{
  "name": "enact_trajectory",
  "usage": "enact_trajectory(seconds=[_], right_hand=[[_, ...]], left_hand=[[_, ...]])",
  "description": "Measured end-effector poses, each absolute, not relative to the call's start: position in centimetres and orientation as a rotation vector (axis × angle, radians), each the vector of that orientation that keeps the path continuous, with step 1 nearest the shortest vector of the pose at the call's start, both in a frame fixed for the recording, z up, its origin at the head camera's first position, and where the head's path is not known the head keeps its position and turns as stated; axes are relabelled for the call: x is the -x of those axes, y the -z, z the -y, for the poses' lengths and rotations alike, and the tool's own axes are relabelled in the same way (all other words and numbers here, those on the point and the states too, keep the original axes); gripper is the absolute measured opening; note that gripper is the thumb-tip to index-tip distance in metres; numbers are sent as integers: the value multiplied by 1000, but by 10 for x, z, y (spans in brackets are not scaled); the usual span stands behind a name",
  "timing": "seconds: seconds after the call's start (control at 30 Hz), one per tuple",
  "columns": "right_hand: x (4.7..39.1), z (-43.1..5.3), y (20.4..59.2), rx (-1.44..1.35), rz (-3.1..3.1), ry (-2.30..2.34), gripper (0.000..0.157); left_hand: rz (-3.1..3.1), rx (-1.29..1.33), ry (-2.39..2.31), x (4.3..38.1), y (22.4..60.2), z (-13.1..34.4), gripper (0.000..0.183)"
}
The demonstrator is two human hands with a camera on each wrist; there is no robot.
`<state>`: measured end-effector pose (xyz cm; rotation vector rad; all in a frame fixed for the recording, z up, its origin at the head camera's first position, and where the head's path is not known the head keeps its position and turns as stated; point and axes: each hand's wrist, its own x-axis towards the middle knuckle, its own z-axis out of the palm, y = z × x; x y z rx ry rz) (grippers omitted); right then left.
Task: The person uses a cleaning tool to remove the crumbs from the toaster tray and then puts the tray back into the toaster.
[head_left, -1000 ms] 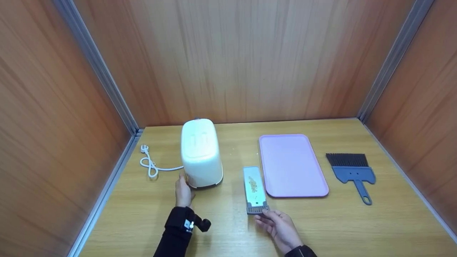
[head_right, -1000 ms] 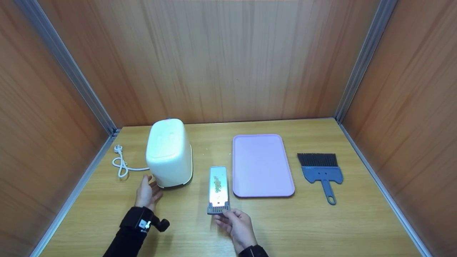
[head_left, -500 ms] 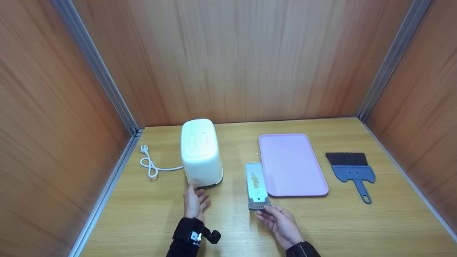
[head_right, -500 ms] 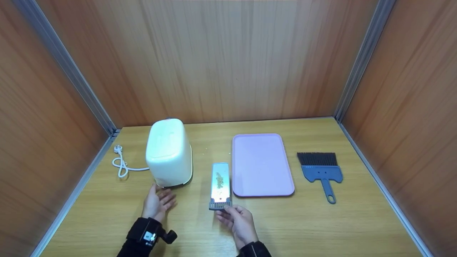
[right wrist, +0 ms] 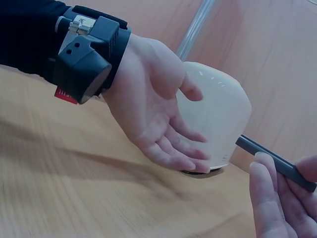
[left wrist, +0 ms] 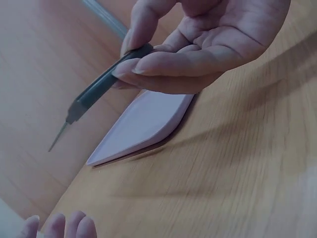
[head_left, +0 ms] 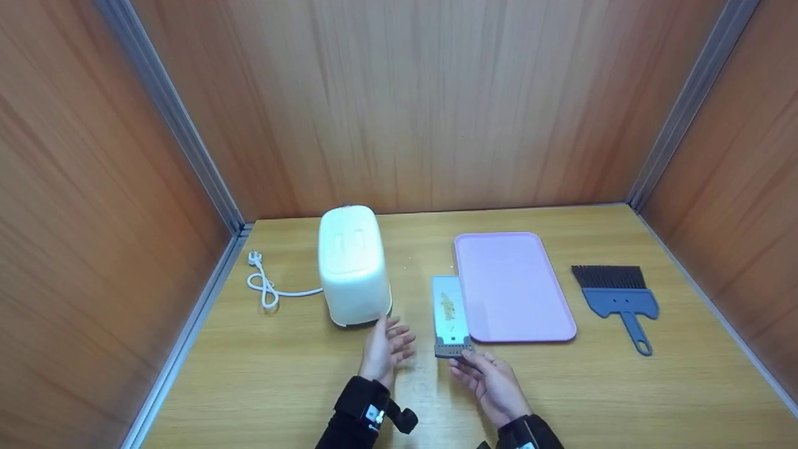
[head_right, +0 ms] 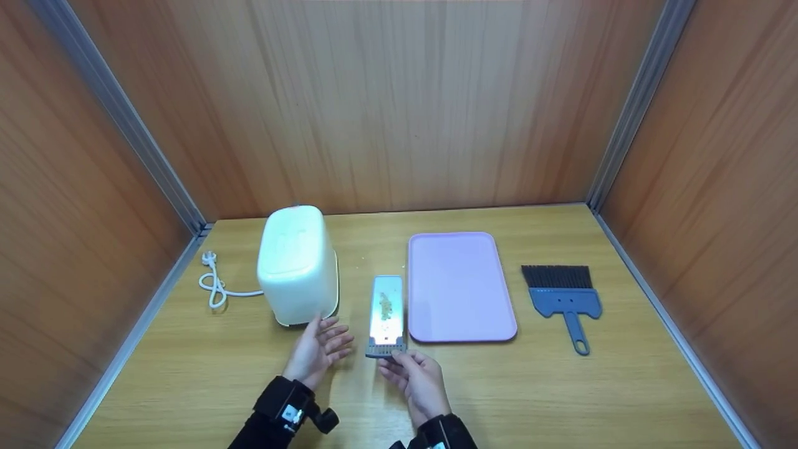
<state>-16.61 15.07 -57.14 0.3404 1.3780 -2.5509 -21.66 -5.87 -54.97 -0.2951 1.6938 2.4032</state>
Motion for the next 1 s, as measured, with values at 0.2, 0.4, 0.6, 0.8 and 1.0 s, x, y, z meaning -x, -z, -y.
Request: enact_trajectory(seconds=[0.2, 0.4, 0.6, 0.8, 1.0], right_hand=[[168, -152, 570, -361, -1381, 2593, 40], [173, -152, 569, -413, -1376, 2631, 40], [181, -149, 566, -450, -1356, 2680, 42], [187, -148, 564, -460, -1315, 2703, 41], [188, -147, 563, -452, -1291, 2715, 31]], left_hand=[[-1757, 172, -2344, 214, 556, 34, 64], [-1780, 134, -2293, 212, 557, 17, 59], [-1781, 98, -2260, 212, 554, 7, 53], [-1759, 129, -2268, 213, 556, -3, 43], [-1722, 134, -2298, 213, 557, -8, 33]])
